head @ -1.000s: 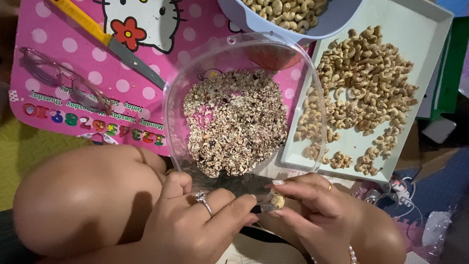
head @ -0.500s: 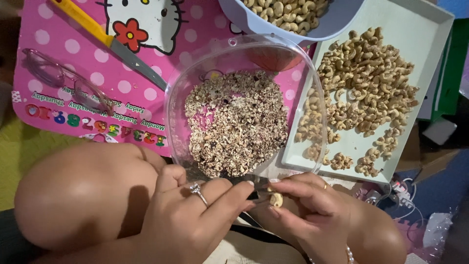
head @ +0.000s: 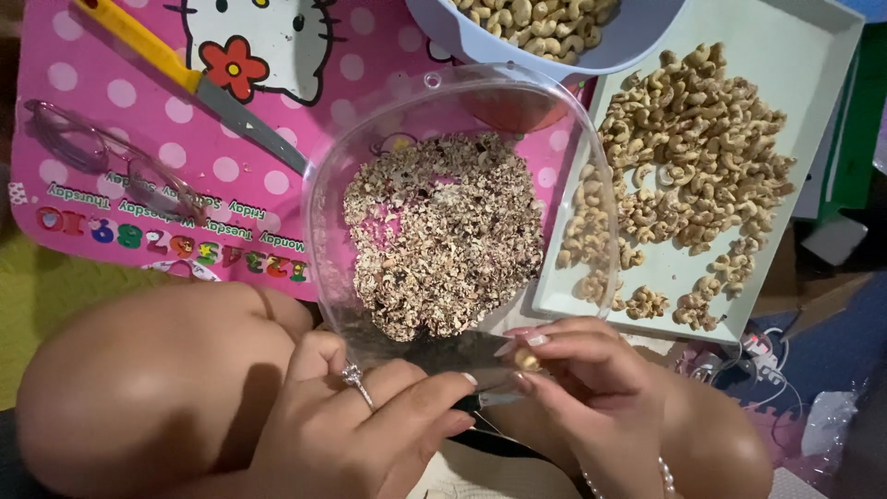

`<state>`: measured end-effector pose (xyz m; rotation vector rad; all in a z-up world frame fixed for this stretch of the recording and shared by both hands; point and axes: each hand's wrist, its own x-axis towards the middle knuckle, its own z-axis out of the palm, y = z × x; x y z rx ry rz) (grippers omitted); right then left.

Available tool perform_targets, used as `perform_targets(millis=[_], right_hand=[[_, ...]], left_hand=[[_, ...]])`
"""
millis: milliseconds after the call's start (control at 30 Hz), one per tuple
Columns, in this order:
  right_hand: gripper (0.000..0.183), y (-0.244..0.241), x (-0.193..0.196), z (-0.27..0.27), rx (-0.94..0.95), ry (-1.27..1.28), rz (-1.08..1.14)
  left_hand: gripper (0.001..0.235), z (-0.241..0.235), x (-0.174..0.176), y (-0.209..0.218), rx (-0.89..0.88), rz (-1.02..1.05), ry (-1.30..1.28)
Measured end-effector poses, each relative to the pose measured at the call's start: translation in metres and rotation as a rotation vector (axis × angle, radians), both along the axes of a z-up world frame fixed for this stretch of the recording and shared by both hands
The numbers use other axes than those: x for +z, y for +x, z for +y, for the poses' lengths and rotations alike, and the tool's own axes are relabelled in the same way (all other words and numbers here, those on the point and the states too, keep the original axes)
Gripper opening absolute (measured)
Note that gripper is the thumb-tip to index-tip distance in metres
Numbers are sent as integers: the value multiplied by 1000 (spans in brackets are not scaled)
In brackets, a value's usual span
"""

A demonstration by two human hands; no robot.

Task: The person sits on the floor and uses a small knife to peel the skin off cashew nuts. They hold each nut in one hand and scrape the skin with the knife, dropping the peeled nuts onto a white tray and the skins into a clear bowl.

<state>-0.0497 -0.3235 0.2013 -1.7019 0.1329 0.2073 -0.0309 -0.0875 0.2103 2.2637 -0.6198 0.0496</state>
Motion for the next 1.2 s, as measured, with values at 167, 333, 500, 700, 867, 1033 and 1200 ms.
perform_targets(millis=[167,333,500,700,867,1033,1200], right_hand=[[36,-4,-6,-7,-149,245,265],[40,-3,-10,-14,-195,581,505],[20,-1,-15,-20,-110,833,484],[20,8,-14,-20,-135,846,523],[17,72,27,-10,117,91,567],[28,144,47,-30,70,-604,-129],[39,142,62,-77,-56,-274,-280]], left_hand=[[14,0,6,7,-15,-11,-7],[14,0,7,7,5,-7,-8],[16,3,11,11,-5,-45,2],[15,6,15,15,-7,-40,-114],[16,8,20,13,17,34,-154],[17,9,22,8,55,101,-161],[16,12,17,2,129,145,-41]])
